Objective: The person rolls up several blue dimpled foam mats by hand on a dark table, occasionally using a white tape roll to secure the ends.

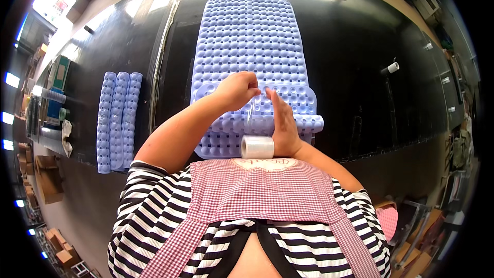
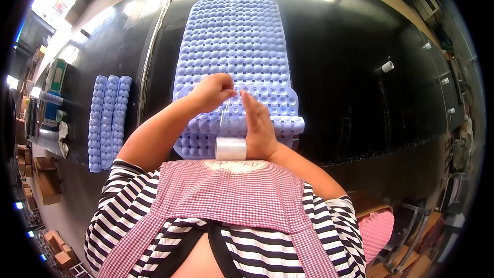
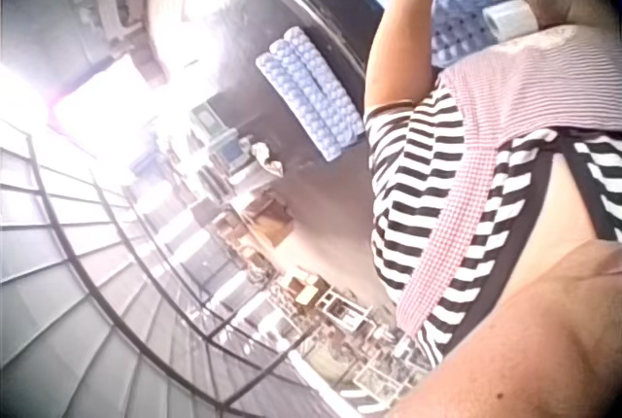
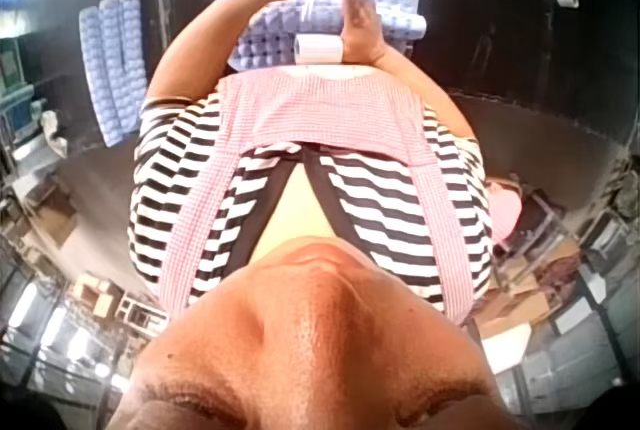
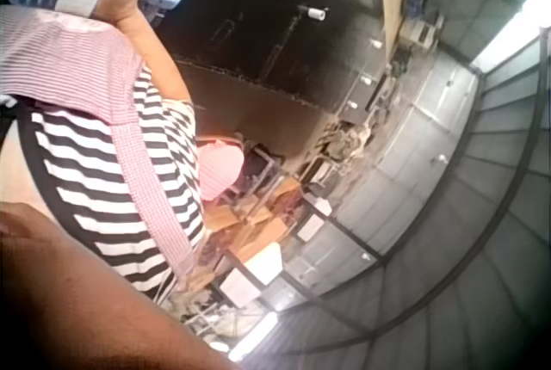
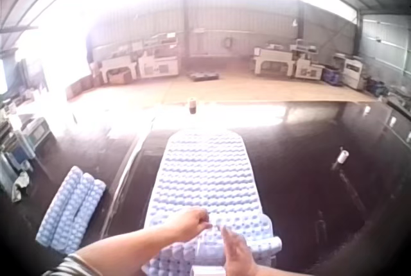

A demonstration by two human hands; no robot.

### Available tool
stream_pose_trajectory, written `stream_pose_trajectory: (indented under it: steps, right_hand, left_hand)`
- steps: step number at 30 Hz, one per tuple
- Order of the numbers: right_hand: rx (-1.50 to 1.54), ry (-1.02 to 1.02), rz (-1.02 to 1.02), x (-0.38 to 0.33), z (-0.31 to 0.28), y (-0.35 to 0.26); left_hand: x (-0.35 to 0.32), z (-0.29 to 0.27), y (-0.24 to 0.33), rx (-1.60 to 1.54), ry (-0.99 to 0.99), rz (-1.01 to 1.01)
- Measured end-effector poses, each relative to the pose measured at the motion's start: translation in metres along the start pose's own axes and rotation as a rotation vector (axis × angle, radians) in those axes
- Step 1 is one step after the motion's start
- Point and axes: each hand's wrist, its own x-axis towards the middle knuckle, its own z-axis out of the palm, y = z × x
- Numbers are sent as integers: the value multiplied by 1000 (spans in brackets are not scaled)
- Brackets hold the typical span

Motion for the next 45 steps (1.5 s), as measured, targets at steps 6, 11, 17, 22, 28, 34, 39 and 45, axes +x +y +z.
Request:
stream_pose_trajectory:
  steps: [6, 11, 17, 22, 28, 34, 39, 45]
  right_hand:
    - [-6, 9, -14, -17, 3, -5]
    - [40, -15, 62, 2, 7, 10]
    - [645, -89, 574, 75, 13, 88]
    - [813, -99, 511, 123, 12, 106]
    - [618, -135, 318, 101, -3, 63]
    - [89, -120, 15, 67, 20, 64]
    - [215, 21, 99, 116, 36, 111]
    - [751, 47, 466, 196, 25, 175]
  left_hand:
    - [-9, 18, -25, 297, -155, 254]
    - [-8, -1, -23, 200, -154, 129]
    - [-63, 13, -21, 137, 357, 340]
    - [-75, 47, -42, 464, 435, 432]
    - [3, 14, -58, 506, 337, 269]
    - [56, -29, -47, 571, 83, 139]
    - [60, -25, -71, 512, 376, 372]
    - [75, -28, -84, 452, 545, 494]
